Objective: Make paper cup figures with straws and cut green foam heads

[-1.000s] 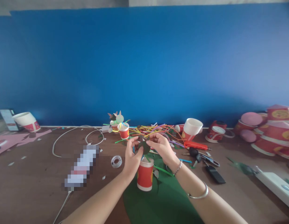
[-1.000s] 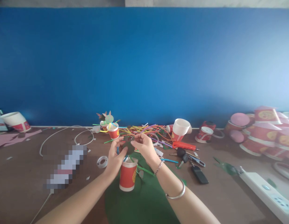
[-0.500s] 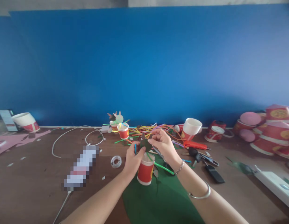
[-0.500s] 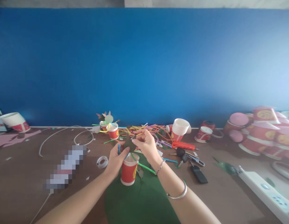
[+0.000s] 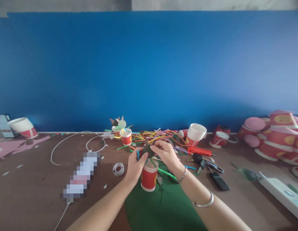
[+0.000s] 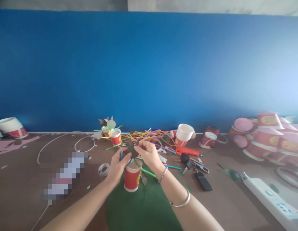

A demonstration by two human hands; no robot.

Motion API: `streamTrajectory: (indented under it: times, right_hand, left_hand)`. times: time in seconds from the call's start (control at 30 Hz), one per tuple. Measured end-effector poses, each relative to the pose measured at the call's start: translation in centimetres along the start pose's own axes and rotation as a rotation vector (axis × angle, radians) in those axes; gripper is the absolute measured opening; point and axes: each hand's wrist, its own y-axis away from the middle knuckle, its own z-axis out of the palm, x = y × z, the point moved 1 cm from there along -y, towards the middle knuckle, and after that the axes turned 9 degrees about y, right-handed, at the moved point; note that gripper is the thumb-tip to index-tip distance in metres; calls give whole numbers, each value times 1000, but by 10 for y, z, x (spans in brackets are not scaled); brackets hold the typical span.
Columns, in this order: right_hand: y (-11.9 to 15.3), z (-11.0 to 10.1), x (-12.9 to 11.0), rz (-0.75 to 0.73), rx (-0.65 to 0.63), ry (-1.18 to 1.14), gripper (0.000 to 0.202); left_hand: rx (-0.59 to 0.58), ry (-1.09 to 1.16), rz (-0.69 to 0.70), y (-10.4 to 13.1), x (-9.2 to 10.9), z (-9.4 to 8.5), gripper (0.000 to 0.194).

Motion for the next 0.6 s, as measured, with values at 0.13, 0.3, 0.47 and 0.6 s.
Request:
streamTrajectory:
  times: [0.13,0.3,0.47,0.6]
  right_hand:
    - [-2,-5,0,-9,76,-41,34]
    - [-6,-11,5,-54,146,116,33]
    - [-3,-8,4,-153,113,320,35]
    - [4,-8,-10,-302,281,437,30]
  left_hand:
    - [-114,146,-32,3,3,4,35]
    - [-162,76,-70,3,0,7,63]
    - [-38,-1,-76,0,-4,6,71]
    - [57,69,-23,-5,-9,0,71]
